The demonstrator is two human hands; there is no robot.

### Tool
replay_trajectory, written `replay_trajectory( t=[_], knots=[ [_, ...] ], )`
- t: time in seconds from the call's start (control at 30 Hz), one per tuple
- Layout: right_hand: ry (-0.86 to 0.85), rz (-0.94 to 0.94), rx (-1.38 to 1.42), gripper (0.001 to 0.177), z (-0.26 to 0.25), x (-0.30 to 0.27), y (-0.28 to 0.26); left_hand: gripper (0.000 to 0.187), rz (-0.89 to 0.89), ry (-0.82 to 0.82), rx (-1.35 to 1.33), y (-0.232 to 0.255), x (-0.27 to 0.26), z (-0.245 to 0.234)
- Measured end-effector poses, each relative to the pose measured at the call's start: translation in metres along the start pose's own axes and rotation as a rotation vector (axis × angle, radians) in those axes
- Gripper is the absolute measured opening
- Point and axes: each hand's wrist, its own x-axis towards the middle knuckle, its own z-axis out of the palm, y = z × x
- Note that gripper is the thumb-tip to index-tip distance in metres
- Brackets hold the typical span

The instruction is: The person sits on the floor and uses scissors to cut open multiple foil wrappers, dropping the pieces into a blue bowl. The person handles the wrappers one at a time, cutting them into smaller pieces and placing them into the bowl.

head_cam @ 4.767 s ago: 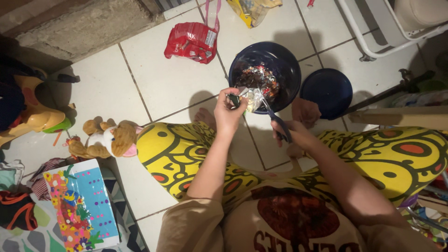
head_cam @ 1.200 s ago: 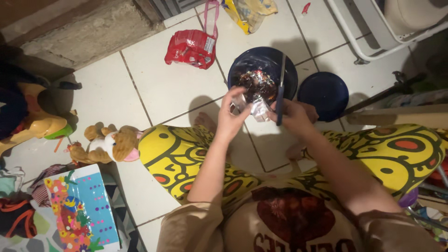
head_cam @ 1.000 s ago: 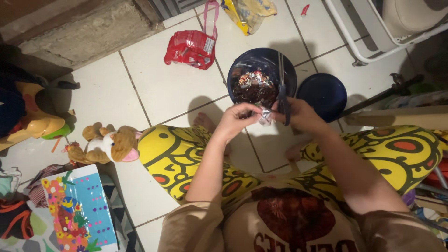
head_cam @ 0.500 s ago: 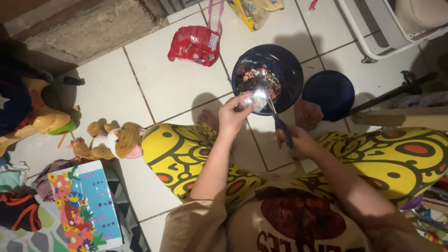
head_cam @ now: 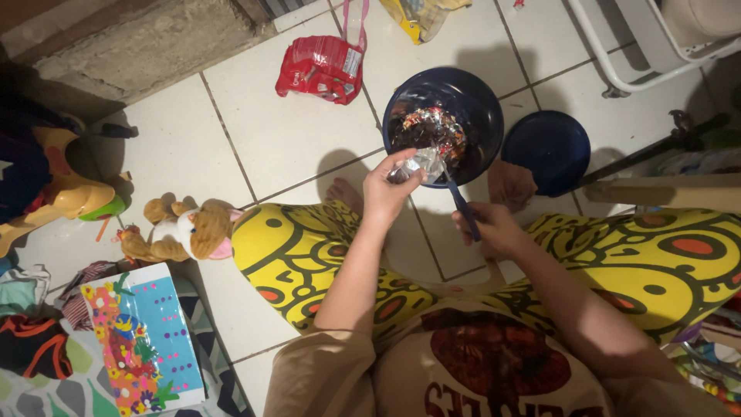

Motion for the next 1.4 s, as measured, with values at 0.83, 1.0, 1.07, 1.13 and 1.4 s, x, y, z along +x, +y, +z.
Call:
replay_trajectory(
  t=[0.83,1.0,1.07,1.13,1.4],
  knots=[
    [0.008,0.023,-0.024,0.048,0.004,-0.003,-0.008,0.041,0.000,-0.002,-0.037,-0.006,0.003,0.002],
    [0.059,0.025,-0.041,0.049,0.007,-0.004,-0.002,0.041,-0.003,-0.024,-0.122,-0.016,0.005,0.004],
    [0.058,-0.005,-0.002,0.049,0.008,-0.004,0.000,0.041,-0.007,-0.023,-0.098,-0.016,0.005,0.003],
    [0.063,0.022,0.026,0.047,0.008,-0.002,0.000,0.041,-0.016,0.000,-0.062,-0.017,0.005,0.004],
    [0.161,0.022,0.048,0.053,-0.005,0.017,0.001,0.031,-0.024,0.018,-0.076,-0.021,0.007,0.001]
  ],
)
